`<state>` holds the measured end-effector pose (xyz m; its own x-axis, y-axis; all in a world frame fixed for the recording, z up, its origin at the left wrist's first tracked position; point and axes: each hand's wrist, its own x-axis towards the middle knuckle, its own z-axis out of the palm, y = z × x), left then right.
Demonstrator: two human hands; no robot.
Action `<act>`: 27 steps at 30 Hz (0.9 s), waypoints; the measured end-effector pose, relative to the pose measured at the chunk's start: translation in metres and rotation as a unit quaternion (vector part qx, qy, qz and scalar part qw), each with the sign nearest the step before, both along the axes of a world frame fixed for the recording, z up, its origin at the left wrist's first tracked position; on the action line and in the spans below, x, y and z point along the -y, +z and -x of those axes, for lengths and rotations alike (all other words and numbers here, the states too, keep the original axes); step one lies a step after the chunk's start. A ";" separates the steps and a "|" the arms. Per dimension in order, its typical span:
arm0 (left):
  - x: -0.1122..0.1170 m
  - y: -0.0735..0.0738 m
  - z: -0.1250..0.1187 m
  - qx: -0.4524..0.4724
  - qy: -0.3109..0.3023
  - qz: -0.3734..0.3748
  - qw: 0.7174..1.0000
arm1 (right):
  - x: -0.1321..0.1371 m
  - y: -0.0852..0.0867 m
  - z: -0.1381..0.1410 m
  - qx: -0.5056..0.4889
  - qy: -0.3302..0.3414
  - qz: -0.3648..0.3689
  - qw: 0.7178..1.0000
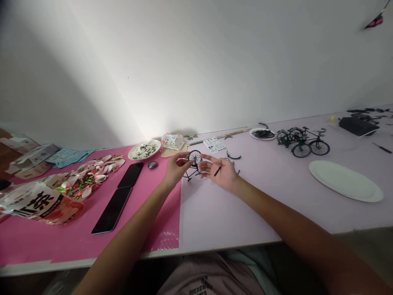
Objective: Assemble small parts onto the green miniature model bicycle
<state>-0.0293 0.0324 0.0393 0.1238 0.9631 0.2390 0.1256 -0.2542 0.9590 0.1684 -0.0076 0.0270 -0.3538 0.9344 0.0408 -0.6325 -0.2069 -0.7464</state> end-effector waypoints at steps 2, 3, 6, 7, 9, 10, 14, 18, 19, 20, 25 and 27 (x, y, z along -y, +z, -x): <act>0.002 -0.001 -0.003 -0.007 0.002 -0.019 1.000 | 0.000 0.000 0.003 0.037 -0.024 0.009 0.999; 0.003 -0.001 -0.004 -0.013 0.005 -0.025 1.000 | 0.000 0.000 0.005 0.059 -0.038 0.012 0.997; 0.007 -0.001 -0.007 -0.021 0.006 -0.028 0.999 | 0.000 -0.003 0.009 0.137 -0.065 0.004 0.988; 0.008 -0.001 -0.008 -0.019 0.002 -0.026 0.999 | 0.000 -0.004 0.010 0.167 -0.072 -0.002 0.983; 0.011 -0.002 -0.010 -0.020 -0.007 -0.022 1.000 | 0.001 -0.005 0.011 0.242 -0.093 -0.022 0.965; 0.013 -0.002 -0.011 -0.026 -0.007 -0.023 0.999 | 0.003 -0.005 0.011 0.285 -0.111 -0.039 0.951; 0.020 -0.002 -0.015 -0.066 0.007 -0.064 0.996 | 0.008 -0.006 0.011 0.442 -0.196 -0.152 0.862; 0.027 -0.002 -0.020 -0.128 0.020 -0.136 0.982 | 0.009 -0.008 0.010 0.518 -0.254 -0.223 0.786; 0.029 -0.002 -0.021 -0.141 0.022 -0.154 0.978 | 0.008 -0.008 0.010 0.526 -0.272 -0.234 0.771; 0.030 -0.001 -0.022 -0.150 0.023 -0.171 0.973 | 0.007 -0.009 0.010 0.529 -0.292 -0.247 0.758; 0.036 0.000 -0.023 -0.160 0.031 -0.231 0.959 | 0.006 -0.008 0.008 0.519 -0.373 -0.299 0.708; 0.037 -0.001 -0.024 -0.161 0.030 -0.244 0.956 | 0.006 -0.007 0.008 0.527 -0.389 -0.304 0.692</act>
<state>-0.0057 -0.0047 0.0384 0.2148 0.7540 0.6208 0.4223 -0.6449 0.6371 0.1604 -0.0134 0.0196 0.1127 0.7824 0.6125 0.5857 0.4457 -0.6770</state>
